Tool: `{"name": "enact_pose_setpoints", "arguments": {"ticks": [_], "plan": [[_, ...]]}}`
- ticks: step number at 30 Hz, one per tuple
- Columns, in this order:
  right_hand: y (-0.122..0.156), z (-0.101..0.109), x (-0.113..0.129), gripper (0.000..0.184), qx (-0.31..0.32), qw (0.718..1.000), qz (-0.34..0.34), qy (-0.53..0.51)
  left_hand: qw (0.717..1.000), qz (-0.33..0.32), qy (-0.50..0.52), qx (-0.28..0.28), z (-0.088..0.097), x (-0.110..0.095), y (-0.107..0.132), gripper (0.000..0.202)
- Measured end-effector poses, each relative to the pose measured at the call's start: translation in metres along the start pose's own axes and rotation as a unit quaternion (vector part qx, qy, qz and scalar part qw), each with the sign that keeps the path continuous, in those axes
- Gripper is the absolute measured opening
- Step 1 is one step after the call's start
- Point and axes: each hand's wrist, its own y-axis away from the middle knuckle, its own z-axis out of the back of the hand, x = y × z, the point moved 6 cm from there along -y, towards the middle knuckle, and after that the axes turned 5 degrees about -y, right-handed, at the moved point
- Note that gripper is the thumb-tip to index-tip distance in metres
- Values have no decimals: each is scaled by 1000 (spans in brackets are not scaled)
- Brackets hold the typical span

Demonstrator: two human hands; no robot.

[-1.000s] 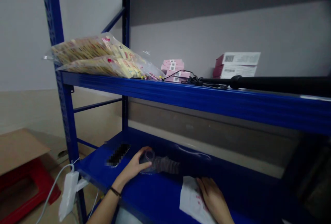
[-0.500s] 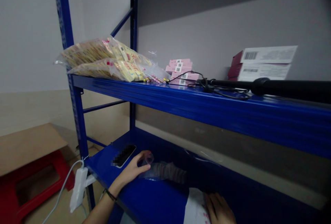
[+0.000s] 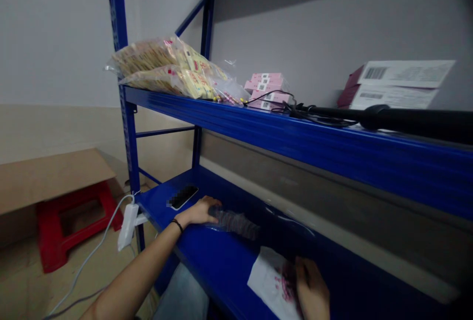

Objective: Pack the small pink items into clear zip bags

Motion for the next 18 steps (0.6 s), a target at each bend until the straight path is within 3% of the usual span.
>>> {"name": "enact_pose_setpoints", "arguments": {"ticks": [3, 7, 12, 18], "plan": [[-2, 20, -4, 39, -40, 988, -142, -34, 1000, -6, 4, 3, 2, -1, 2, 59], [2, 42, 7, 45, -81, 969, -223, -71, 999, -19, 36, -7, 11, -6, 10, 57], [12, 60, 23, 45, -76, 969, -225, -60, 995, 17, 86, -37, 19, -18, 29, 54], [37, 66, 39, 36, 67, 984, -161, -33, 976, 15, 211, -43, 5, -54, 51, 54]]}}
